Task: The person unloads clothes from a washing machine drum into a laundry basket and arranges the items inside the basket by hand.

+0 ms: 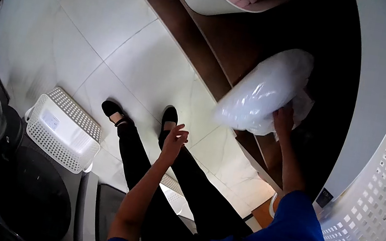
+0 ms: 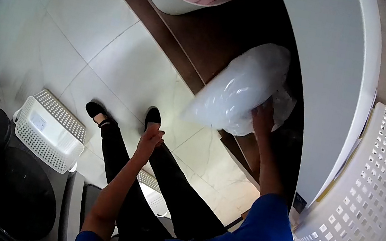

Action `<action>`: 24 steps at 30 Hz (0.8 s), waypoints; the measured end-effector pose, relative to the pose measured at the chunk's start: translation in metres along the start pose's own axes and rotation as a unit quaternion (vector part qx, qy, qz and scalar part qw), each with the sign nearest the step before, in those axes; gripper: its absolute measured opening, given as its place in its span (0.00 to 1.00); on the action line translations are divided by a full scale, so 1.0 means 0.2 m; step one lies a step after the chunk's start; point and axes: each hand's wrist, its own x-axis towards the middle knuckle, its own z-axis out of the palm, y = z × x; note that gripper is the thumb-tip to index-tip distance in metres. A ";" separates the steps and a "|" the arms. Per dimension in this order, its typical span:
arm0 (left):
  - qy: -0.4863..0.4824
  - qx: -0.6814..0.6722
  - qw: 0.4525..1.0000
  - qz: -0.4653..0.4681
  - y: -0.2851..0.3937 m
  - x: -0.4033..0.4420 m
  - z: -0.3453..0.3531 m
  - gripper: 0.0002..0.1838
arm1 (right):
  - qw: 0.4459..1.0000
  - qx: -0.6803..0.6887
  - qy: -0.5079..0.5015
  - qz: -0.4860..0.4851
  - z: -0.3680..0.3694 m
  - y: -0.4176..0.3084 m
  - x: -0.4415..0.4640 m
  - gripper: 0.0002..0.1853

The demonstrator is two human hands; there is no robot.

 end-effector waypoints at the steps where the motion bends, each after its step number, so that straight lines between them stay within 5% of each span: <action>1: 0.008 0.002 1.000 0.014 0.05 0.01 0.01 0.24 | 1.000 0.008 0.019 -0.005 -0.04 -0.01 0.01 0.31; 7: -0.006 0.083 0.986 0.146 0.49 0.08 0.26 0.41 | 0.963 0.134 0.200 0.119 -0.35 -0.16 -0.16 0.23; 11: 0.038 0.327 0.908 0.261 0.63 0.11 0.47 0.44 | 0.803 0.425 0.041 0.416 -0.28 -0.11 -0.41 0.27; 15: 0.009 0.149 0.979 0.139 0.66 0.15 0.51 0.30 | 0.663 0.463 -0.123 0.575 -0.17 -0.16 -0.49 0.25; 18: 0.035 0.106 0.982 0.153 0.53 0.22 0.46 0.16 | 0.614 0.523 -0.033 0.590 -0.25 -0.34 -0.37 0.20; 22: 0.042 0.036 0.990 0.127 0.46 0.23 0.37 0.14 | 0.626 0.632 0.071 0.451 0.13 -0.21 -0.34 0.18; 24: 0.027 -0.070 0.992 0.104 0.45 0.22 0.30 0.12 | 0.601 0.635 0.056 0.481 0.07 -0.21 -0.36 0.19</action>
